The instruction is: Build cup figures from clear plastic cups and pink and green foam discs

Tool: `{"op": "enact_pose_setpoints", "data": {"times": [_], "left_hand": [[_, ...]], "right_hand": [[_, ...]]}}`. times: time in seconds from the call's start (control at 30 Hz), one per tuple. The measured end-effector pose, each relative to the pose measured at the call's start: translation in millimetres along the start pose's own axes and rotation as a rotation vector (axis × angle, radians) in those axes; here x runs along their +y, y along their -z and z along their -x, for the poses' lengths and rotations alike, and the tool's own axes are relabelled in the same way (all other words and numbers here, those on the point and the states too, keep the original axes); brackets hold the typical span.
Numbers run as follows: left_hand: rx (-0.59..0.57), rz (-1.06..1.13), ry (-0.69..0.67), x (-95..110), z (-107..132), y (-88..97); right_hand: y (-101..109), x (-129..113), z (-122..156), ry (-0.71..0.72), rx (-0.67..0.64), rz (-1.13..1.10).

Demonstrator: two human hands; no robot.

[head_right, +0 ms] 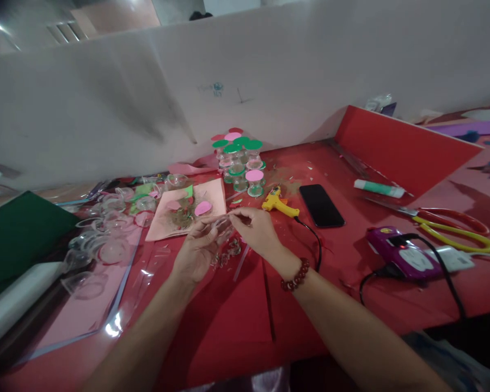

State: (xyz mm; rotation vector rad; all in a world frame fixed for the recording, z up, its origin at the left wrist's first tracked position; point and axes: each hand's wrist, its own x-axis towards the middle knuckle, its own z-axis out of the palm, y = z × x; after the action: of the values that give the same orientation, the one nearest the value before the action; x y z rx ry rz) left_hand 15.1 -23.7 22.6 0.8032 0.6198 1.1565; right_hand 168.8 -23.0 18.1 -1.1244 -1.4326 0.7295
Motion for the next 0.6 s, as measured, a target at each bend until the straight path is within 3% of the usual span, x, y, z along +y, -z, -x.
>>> {"op": "enact_pose_setpoints", "data": {"times": [0.6], "left_hand": [[0.029,-0.038,-0.008,-5.0,2.5,-2.0]], "right_hand": [[-0.3,-2.9,1.6,-0.008,0.002,0.15]]}}
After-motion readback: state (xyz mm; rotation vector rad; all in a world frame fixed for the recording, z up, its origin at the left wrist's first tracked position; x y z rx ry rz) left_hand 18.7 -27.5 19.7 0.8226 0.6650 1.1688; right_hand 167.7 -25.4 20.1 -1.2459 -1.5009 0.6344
